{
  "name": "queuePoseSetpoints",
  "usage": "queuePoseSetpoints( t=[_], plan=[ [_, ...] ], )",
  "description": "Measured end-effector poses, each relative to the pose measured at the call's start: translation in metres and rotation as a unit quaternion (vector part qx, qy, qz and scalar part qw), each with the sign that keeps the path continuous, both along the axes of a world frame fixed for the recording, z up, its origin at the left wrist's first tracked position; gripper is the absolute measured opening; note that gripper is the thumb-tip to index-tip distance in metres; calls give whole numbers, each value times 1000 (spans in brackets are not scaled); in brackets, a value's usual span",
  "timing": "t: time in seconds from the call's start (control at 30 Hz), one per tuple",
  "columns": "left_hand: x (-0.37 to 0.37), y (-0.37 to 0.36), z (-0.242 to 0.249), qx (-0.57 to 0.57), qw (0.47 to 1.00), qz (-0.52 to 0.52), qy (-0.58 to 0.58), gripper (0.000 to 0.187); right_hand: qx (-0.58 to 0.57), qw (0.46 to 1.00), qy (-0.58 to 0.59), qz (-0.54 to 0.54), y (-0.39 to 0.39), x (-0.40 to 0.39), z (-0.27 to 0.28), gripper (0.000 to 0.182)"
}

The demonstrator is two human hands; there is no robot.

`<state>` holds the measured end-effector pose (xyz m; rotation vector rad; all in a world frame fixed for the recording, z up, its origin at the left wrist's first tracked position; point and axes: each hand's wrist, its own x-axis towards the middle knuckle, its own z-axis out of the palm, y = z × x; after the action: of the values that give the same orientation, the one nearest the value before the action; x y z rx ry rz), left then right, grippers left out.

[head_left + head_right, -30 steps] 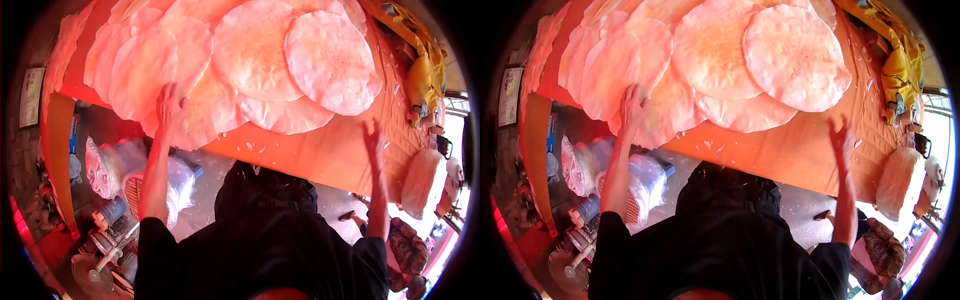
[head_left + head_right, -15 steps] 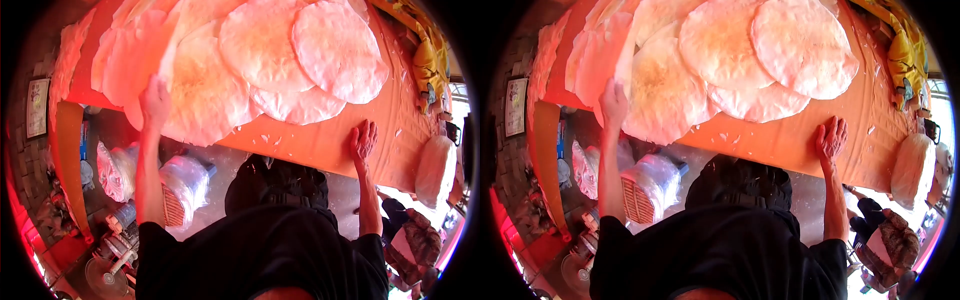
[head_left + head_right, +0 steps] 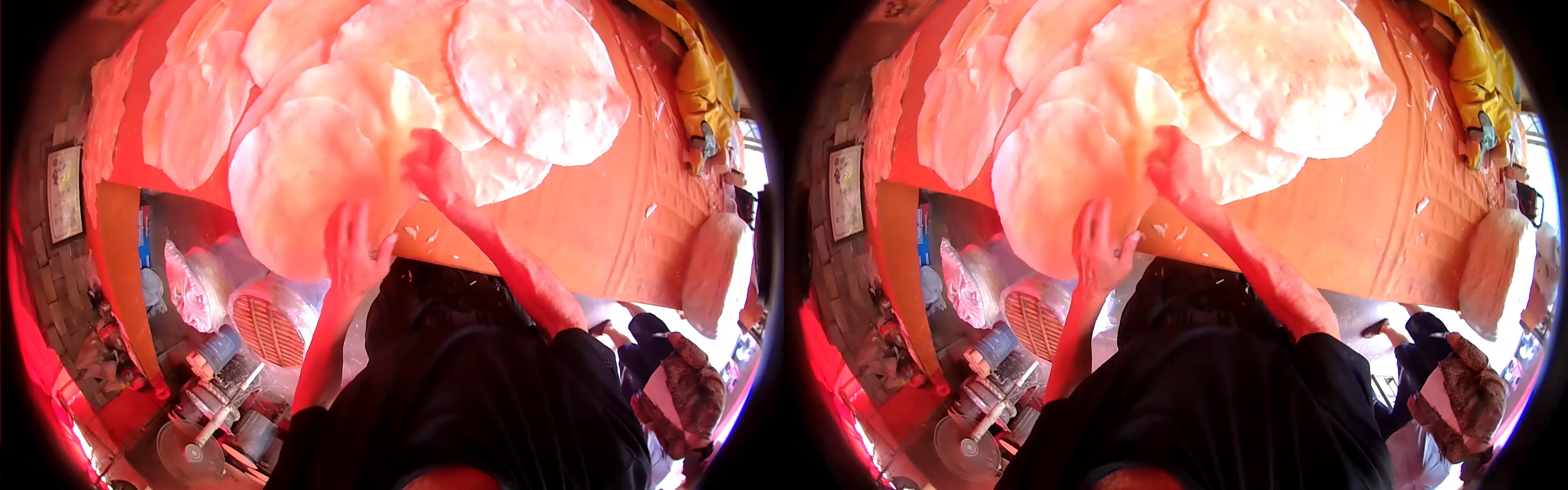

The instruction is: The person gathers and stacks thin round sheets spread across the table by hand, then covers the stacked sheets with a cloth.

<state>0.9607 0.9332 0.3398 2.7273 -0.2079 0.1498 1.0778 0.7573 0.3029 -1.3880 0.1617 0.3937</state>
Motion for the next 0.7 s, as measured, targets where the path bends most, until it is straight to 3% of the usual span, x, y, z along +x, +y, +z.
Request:
queuePoseSetpoints(
  t=[0.07, 0.13, 0.17, 0.23, 0.3, 0.37, 0.4, 0.43, 0.5, 0.53, 0.6, 0.63, 0.67, 0.7],
  plan=[
    [-5, 5, -6, 9, 1000, 3, 24, 75, 70, 998, -10, 0, 4, 9, 34, 49],
    [-11, 3, -3, 38, 998, -13, 45, 75, 17, 995, -94, 5, -2, 23, 81, 46],
    [-14, 6, -9, 41, 998, -2, 39, 72, -73, 982, -176, 10, -10, 34, 100, 44],
    [-21, 13, -26, 49, 998, 23, 28, 65, -39, 974, -221, -15, -55, 58, 119, 42],
    [-14, 12, -18, -13, 999, 50, 18, 51, -43, 983, -174, -43, -119, 79, 132, 42],
    [-10, 19, -13, -71, 995, 60, 34, 45, -168, 960, -206, -93, -188, 90, 119, 48],
    [-8, 18, -4, -73, 985, 123, 98, 41, -317, 919, -194, -134, -218, 90, 113, 51],
    [0, 9, 16, -122, 981, 126, 79, 43, -458, 854, -176, -174, -244, 90, 104, 56],
    [21, 0, 30, -126, 989, 50, -55, 43, -672, 619, -295, -281, -274, 84, 81, 64],
    [32, -11, 42, -159, 986, 49, -6, 44, -692, 607, -258, -292, -276, 73, 80, 68],
    [44, -43, 60, -218, 970, 45, 97, 44, -426, 847, -202, -247, -237, 51, 64, 57],
    [51, -61, 57, -253, 960, 22, 116, 45, -220, 959, -108, -140, -210, 40, 74, 53],
    [57, -82, 52, -264, 958, -8, 110, 45, 7, 997, 51, -49, -185, 31, 68, 60],
    [63, -102, 58, -240, 963, -54, 114, 46, 12, 989, 149, 11, -158, 20, 78, 68]
  ],
)
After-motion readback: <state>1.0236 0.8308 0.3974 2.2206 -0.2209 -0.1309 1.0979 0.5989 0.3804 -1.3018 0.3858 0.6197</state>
